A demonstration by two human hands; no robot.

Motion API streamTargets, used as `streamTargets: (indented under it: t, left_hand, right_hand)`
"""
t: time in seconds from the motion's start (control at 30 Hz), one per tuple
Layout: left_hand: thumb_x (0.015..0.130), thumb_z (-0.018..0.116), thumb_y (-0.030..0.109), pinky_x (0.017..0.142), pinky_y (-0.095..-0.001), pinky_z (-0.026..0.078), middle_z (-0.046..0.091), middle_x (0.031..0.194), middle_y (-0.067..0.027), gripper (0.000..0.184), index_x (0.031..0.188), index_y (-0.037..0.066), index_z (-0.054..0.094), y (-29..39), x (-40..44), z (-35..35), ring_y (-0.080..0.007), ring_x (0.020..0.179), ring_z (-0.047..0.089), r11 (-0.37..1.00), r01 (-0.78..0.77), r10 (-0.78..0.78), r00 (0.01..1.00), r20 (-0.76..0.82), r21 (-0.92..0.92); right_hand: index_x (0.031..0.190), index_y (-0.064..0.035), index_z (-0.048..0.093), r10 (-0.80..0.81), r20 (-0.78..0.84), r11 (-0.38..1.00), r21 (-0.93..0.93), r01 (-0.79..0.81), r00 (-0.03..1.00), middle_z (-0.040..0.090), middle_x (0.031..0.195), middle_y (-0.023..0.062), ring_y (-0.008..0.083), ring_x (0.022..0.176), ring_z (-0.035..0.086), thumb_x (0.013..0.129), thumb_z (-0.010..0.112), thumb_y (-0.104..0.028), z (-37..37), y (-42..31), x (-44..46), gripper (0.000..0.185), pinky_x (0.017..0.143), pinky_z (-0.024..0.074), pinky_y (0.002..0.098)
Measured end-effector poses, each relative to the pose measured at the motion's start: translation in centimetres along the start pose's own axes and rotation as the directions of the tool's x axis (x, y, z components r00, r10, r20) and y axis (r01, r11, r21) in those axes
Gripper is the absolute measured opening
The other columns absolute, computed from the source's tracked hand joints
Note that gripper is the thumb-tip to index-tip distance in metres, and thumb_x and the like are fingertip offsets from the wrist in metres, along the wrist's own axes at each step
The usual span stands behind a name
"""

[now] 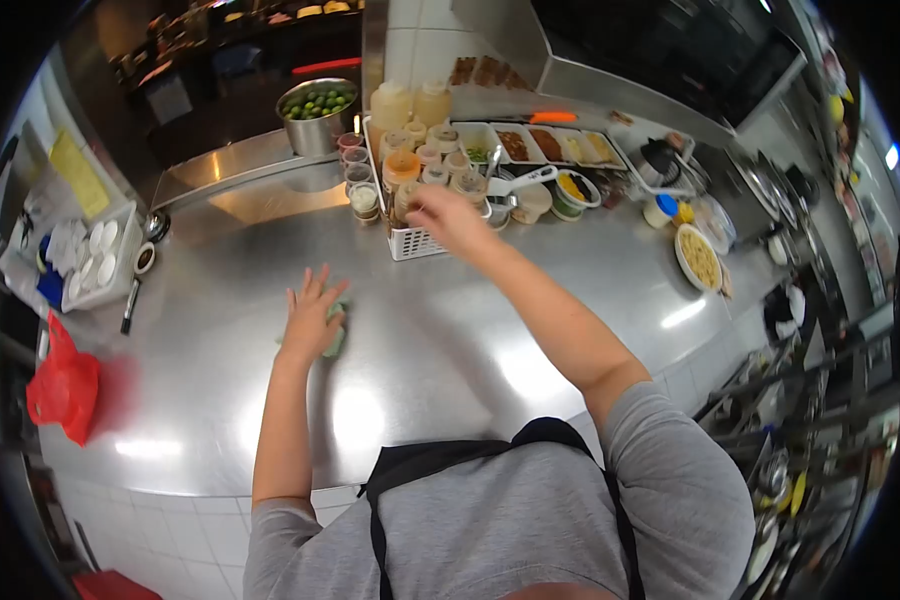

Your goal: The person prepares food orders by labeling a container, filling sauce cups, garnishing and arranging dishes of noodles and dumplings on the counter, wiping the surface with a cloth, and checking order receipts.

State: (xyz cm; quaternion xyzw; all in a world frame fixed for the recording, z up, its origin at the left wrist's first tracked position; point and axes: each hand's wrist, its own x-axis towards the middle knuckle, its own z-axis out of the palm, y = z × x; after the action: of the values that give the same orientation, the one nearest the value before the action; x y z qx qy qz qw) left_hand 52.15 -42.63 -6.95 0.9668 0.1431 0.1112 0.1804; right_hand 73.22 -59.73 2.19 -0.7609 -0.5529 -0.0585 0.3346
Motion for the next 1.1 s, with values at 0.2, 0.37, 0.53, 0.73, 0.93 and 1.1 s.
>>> streamTargets:
  t: [0.2, 0.37, 0.53, 0.73, 0.93, 1.1]
  left_hand:
    - [0.082, 0.054, 0.039, 0.104, -0.0579, 0.008, 0.027, 0.141, -0.011, 0.049, 0.127, 0.02, 0.047, 3.9, -2.0, 5.7, -0.0331, 0.132, 0.02, 0.919, 0.394, -0.392, 0.913, -0.116, -0.006]
    - [0.081, 0.055, 0.036, 0.103, -0.0553, 0.018, 0.038, 0.135, -0.0124, 0.044, 0.121, 0.019, 0.052, 5.1, -1.6, 6.6, -0.0325, 0.127, 0.03, 0.903, 0.43, -0.404, 0.844, -0.352, -0.003]
    - [0.08, 0.056, 0.034, 0.103, -0.0523, 0.021, 0.044, 0.13, -0.0123, 0.041, 0.118, 0.017, 0.055, 5.1, -1.2, 6.7, -0.0315, 0.124, 0.036, 0.888, 0.458, -0.41, 0.822, -0.395, 0.031]
    - [0.08, 0.056, 0.031, 0.102, -0.0503, 0.024, 0.046, 0.128, -0.0101, 0.04, 0.117, 0.016, 0.055, 5.3, -1.2, 6.7, -0.0298, 0.123, 0.037, 0.882, 0.467, -0.409, 0.818, -0.404, 0.054]
    - [0.078, 0.056, 0.03, 0.101, -0.05, 0.026, 0.049, 0.125, -0.0086, 0.04, 0.116, 0.017, 0.055, 4.3, -0.3, 6.8, -0.0277, 0.12, 0.04, 0.887, 0.459, -0.395, 0.809, -0.436, 0.048]
    - [0.078, 0.056, 0.028, 0.101, -0.0501, 0.027, 0.049, 0.124, -0.0085, 0.039, 0.115, 0.017, 0.055, 4.1, -0.1, 6.9, -0.0273, 0.118, 0.041, 0.888, 0.455, -0.383, 0.805, -0.453, 0.059]
  right_hand:
    - [0.096, -0.0051, 0.051, 0.056, -0.368, 0.998, 0.009, -0.057, 0.928, 0.063, 0.082, 0.0046, 0.0114, 0.072, 0.06, 0.085, 0.057, -0.015, -10.5, 14.5, 7.2, 0.016, 0.063, 0.0462, 0.024]
    - [0.094, -0.0053, 0.054, -0.241, -0.313, 0.835, -0.549, 0.032, 0.919, 0.062, 0.079, 0.0022, 0.0132, 0.068, 0.059, 0.084, 0.058, -0.016, -12.6, 22.0, 13.8, 0.015, 0.066, 0.0461, 0.0274]
    - [0.093, -0.0036, 0.051, -0.236, -0.319, 0.914, -0.393, 0.099, 0.918, 0.058, 0.088, 0.0072, 0.0216, 0.078, 0.056, 0.083, 0.056, -0.011, -8.9, 31.4, 20.6, 0.013, 0.071, 0.0434, 0.0294]
    - [0.095, -0.0023, 0.051, -0.079, -0.381, 0.976, -0.216, -0.006, 0.921, 0.056, 0.087, 0.0102, 0.023, 0.077, 0.055, 0.081, 0.059, -0.011, -7.2, 28.7, 22.4, 0.018, 0.07, 0.0442, 0.0333]
    - [0.091, -0.0092, 0.06, -0.193, 0.343, 0.974, 0.183, 0.137, 0.919, 0.061, 0.074, 0.0072, 0.0182, 0.07, 0.059, 0.074, 0.066, -0.033, -4.1, 4.6, 10.7, 0.03, 0.062, 0.0466, 0.0304]
    - [0.078, -0.0047, 0.051, -0.328, 0.344, 0.92, -0.096, 0.381, 0.88, 0.059, 0.066, 0.0123, 0.0293, 0.06, 0.059, 0.079, 0.062, -0.027, 1.9, 1.4, 5.9, 0.025, 0.055, 0.0445, 0.0352]
